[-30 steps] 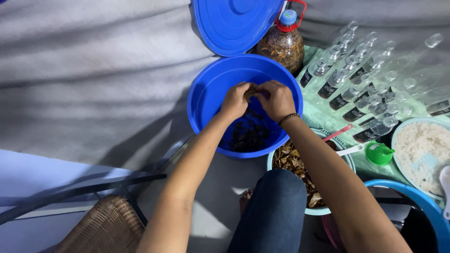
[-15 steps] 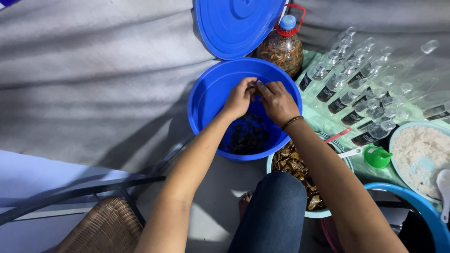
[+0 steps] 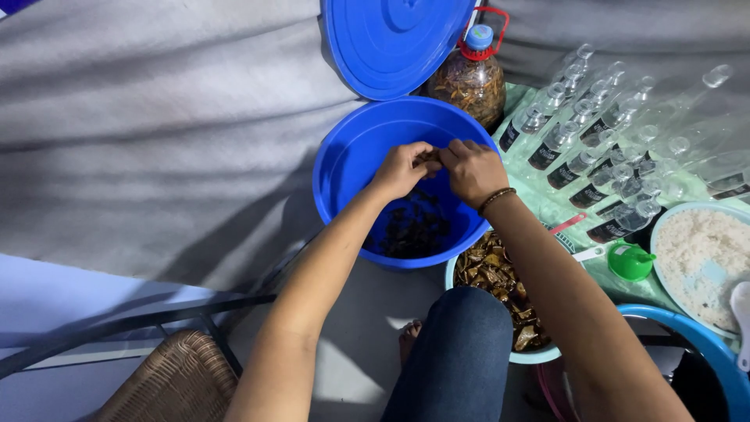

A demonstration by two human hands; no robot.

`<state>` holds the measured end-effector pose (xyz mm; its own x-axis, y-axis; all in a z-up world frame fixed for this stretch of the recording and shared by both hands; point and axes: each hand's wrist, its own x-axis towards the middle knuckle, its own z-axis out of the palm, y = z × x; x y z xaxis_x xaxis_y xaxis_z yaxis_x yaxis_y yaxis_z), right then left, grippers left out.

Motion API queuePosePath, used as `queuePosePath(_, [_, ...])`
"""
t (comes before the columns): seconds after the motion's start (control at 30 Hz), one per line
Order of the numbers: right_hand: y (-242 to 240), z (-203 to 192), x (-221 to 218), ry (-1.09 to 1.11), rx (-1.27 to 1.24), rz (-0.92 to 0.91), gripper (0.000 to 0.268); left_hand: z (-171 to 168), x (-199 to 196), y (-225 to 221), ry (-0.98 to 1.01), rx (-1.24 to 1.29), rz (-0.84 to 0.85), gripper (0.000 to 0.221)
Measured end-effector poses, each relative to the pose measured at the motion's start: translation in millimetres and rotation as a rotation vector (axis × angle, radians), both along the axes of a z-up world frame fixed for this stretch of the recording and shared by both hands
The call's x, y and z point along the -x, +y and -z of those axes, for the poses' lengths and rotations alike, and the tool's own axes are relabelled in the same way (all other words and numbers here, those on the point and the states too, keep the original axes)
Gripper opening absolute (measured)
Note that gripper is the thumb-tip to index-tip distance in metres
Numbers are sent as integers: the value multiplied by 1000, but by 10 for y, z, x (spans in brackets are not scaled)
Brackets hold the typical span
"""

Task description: Mixing dried organic material with white powder and dark liquid in a bucket for processing

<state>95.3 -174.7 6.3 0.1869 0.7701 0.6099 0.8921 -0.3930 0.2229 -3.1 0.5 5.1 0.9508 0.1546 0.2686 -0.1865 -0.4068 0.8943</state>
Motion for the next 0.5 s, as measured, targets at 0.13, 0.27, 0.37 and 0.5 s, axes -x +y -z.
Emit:
queuePosePath(0.13, [52,-145,117,659,67,-19,24,-71,57,27,-17,-103,-57,15])
queuePosePath(0.27, [133,-236,123,1109,54,99,32,-110,61,-30,-82,-84,-132,15])
queuePosePath(0.37, [178,-134,41,1258,-67,169,36,-53,-22,-56,-134,30,-157,19])
queuePosePath(0.5, [234,-24,-25,1506,-342,146,34,-195,0,-97,-234,-14,-166,18])
